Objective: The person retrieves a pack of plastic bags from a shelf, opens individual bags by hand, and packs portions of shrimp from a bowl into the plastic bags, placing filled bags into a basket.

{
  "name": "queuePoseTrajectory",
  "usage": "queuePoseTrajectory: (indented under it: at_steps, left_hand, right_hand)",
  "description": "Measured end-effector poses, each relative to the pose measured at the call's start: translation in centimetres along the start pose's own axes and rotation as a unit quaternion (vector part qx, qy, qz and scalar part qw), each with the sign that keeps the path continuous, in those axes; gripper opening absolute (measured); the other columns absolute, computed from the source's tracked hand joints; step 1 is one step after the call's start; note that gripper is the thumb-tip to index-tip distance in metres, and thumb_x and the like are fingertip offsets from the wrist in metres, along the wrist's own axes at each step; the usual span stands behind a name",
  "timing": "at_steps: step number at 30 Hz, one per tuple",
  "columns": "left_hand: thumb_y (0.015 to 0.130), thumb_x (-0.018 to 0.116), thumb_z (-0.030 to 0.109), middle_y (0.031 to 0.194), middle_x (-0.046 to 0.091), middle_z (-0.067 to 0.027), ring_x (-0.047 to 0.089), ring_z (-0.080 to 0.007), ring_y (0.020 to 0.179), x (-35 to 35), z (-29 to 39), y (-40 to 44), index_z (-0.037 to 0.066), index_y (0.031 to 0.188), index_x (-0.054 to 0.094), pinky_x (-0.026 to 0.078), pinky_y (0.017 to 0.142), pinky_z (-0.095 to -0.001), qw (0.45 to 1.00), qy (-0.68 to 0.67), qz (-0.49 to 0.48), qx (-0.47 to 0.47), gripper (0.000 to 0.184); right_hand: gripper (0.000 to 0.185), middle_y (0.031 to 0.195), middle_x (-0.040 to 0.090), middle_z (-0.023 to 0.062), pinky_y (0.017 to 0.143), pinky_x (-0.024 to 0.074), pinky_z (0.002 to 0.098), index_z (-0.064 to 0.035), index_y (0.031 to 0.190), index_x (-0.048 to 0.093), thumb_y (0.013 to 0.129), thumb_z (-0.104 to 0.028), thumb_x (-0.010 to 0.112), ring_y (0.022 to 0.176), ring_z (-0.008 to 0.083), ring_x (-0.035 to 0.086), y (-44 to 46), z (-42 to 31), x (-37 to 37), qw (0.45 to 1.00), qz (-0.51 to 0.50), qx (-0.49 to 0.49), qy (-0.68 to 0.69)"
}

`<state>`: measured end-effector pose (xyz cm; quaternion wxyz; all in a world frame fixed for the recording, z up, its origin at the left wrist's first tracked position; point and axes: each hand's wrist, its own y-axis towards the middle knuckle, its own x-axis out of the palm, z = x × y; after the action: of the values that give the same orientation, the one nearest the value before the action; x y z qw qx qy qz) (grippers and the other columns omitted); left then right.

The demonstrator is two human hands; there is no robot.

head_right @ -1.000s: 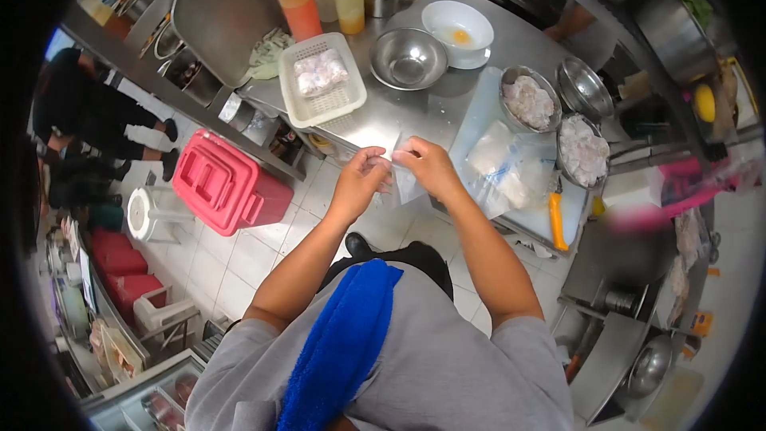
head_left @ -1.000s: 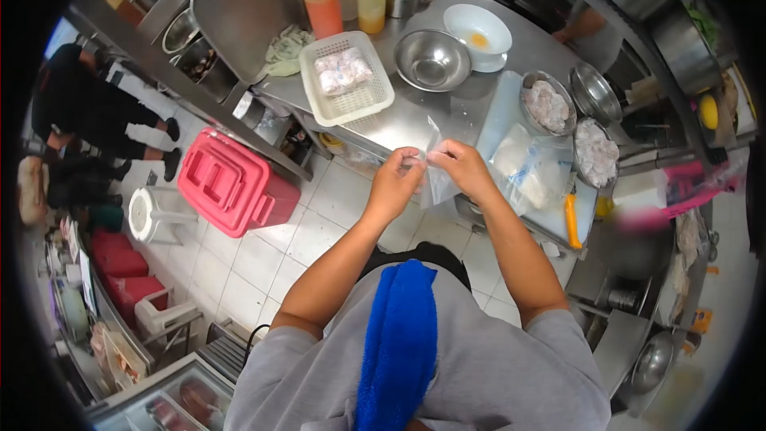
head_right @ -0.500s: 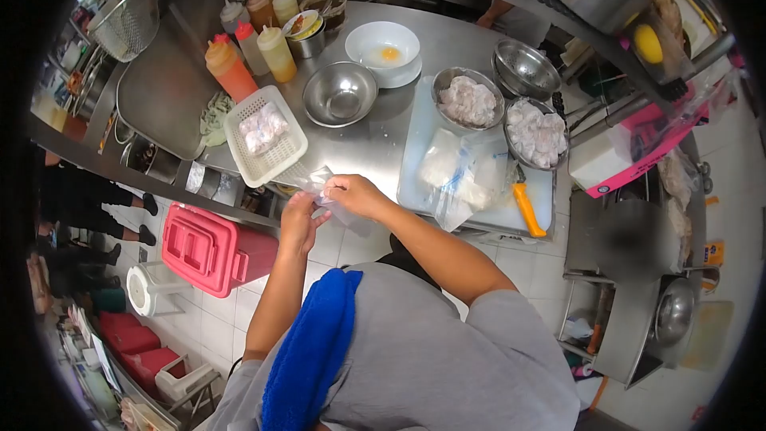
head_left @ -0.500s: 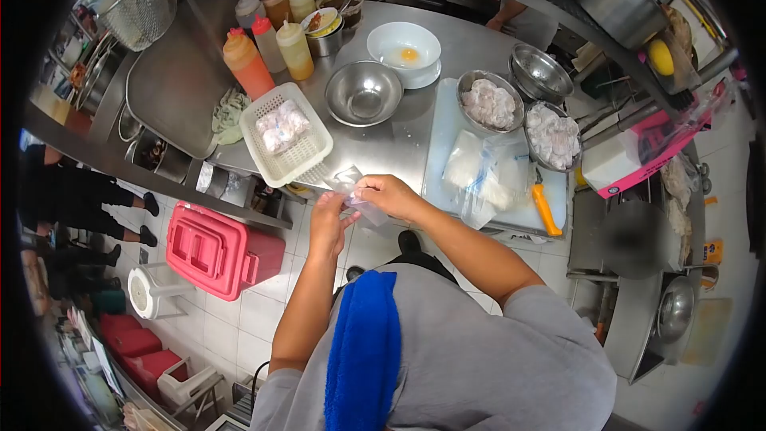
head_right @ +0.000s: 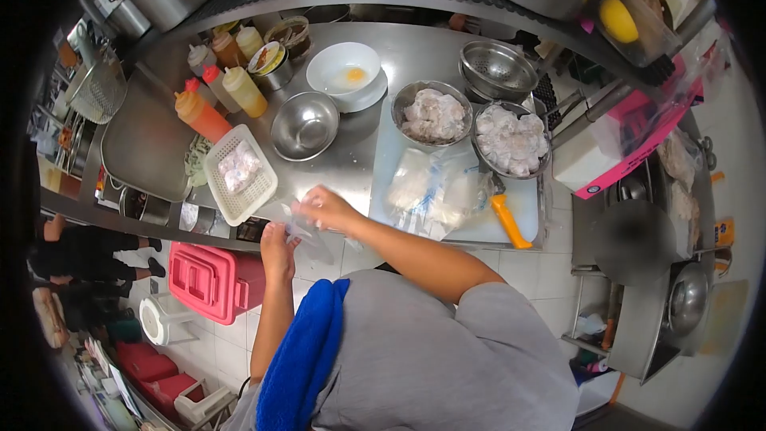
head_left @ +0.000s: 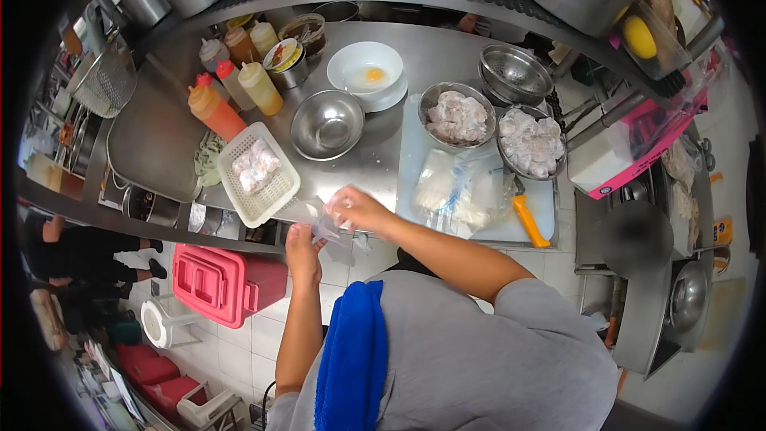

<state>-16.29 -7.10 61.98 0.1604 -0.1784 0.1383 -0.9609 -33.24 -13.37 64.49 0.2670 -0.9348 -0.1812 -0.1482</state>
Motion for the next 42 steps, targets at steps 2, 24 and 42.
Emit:
queuePoseTrajectory:
  at_steps: [2, 24, 42]
  left_hand:
    - [0.092, 0.049, 0.019, 0.086, 0.053, -0.0002, 0.052, -0.0092, 0.081, 1.3, 0.0, -0.7, 0.01, 0.092, 0.051, 0.047, 0.068, -0.0288, 0.998, 0.069, -0.008, 0.013, 0.01]
    - [0.093, 0.051, 0.018, 0.086, 0.051, -0.0009, 0.05, -0.0093, 0.078, 2.2, -0.1, -2.8, 0.01, 0.091, 0.051, 0.048, 0.07, -0.0273, 0.999, 0.052, -0.013, -0.009, 0.009]
    - [0.092, 0.056, 0.024, 0.101, 0.056, -0.0053, 0.058, -0.0146, 0.091, 1.8, 0.4, -3.5, 0.01, 0.105, 0.048, 0.051, 0.075, -0.0322, 0.999, -0.001, -0.031, -0.037, 0.021]
  right_hand:
    - [0.03, 0.1, 0.063, 0.0053, 0.07, 0.0473, 0.0303, -0.0058, 0.106, 0.058, 0.086, -0.027, 0.063, 0.086, 0.0166, 0.06, 0.6, 2.6, 0.1, 0.907, -0.021, -0.24, -0.346]
    - [0.019, 0.089, 0.062, 0.0044, 0.07, 0.047, 0.0262, -0.0038, 0.095, 0.061, 0.087, -0.021, 0.063, 0.08, 0.011, 0.057, 1.2, 4.6, 0.2, 0.993, -0.111, -0.04, 0.02]
    - [0.021, 0.076, 0.057, 0.0025, 0.059, 0.0439, 0.0265, -0.0054, 0.089, 0.058, 0.083, -0.023, 0.066, 0.068, 0.0113, 0.053, 1.5, 4.3, 1.5, 0.997, -0.055, -0.04, 0.045]
